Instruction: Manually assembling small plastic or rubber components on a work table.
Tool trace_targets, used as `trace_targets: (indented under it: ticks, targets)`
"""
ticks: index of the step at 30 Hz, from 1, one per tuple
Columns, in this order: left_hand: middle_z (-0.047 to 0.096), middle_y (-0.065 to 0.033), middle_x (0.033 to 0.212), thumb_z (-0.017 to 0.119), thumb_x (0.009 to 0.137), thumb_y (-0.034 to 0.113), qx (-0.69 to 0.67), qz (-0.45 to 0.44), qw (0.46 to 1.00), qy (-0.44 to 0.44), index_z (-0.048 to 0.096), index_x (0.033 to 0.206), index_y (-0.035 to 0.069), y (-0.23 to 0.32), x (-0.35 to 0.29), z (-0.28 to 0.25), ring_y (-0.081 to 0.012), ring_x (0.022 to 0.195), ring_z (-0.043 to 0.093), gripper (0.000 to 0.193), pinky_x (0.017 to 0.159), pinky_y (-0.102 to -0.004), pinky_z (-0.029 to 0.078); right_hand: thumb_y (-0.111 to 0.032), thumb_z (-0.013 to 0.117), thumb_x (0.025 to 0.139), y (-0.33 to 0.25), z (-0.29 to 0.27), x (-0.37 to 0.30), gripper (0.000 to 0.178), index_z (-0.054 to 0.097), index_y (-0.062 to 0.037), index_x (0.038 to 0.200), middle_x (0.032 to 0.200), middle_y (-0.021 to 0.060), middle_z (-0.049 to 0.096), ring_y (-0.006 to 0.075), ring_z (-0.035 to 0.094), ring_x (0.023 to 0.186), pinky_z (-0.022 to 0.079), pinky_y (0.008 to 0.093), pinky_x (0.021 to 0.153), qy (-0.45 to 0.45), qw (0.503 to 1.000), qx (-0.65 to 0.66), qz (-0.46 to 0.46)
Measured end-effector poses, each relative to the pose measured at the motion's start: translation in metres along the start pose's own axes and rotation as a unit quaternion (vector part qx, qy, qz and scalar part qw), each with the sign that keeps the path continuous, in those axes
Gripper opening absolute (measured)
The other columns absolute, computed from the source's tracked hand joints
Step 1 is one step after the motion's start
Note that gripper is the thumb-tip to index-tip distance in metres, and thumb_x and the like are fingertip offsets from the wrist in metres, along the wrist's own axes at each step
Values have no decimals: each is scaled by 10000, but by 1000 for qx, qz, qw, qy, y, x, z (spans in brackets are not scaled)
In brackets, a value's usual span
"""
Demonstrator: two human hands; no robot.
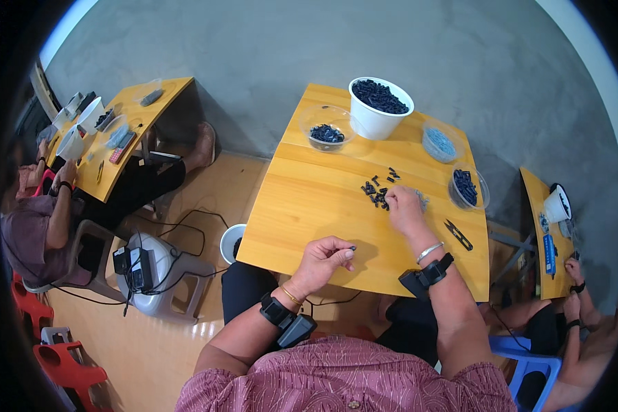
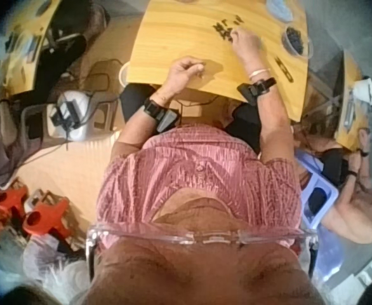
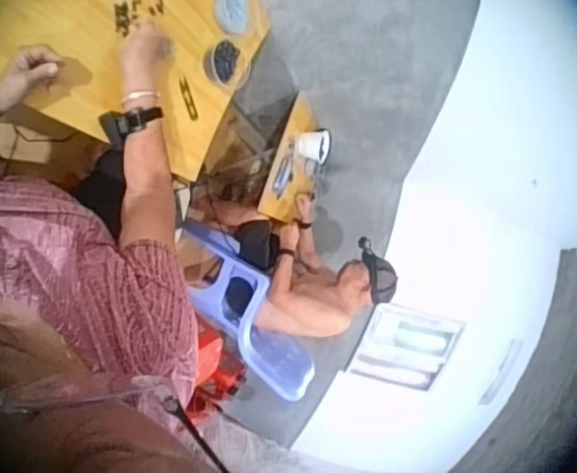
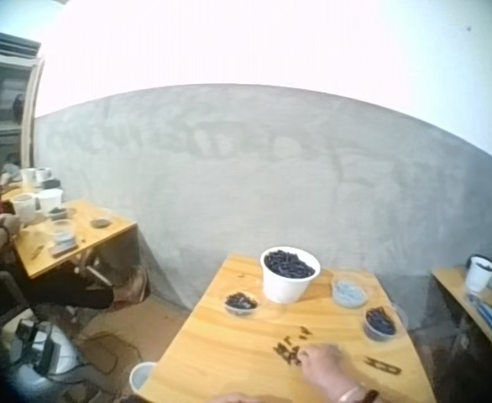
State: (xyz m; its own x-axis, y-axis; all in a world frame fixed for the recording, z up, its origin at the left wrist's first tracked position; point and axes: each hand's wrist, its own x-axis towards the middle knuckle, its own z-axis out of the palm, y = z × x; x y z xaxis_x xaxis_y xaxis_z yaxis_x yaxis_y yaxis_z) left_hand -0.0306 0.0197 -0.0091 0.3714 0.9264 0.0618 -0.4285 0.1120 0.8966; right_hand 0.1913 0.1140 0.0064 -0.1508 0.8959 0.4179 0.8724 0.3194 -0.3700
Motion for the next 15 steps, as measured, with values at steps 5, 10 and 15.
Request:
trace_targets:
  ticks: [5,10,15]
  targets:
    - [599,-59,741,558,842,49,-12,-9,1000,-9,591,910,-22,0,1,-2,-133,661,591,104,647,-244,488,-48,600,723,3,1,5,50,562,-53,756,765,120,557,313,519,791,427,397,711,-12,1000,-1,-21]
    - [597,-62,745,543,846,35,-12,-14,1000,-13,588,917,-27,1,1,-1,-135,669,591,104,658,-246,488,-49,591,727,0,0,2,30,579,-58,753,764,116,558,313,517,795,422,389,728,-27,998,-8,-49]
    - [597,-62,751,544,847,36,-5,-16,1000,-12,586,918,-27,1,1,-1,-136,679,591,103,660,-249,489,-59,567,735,18,-5,7,25,584,-61,753,765,115,556,315,507,794,412,384,746,16,999,42,-19]
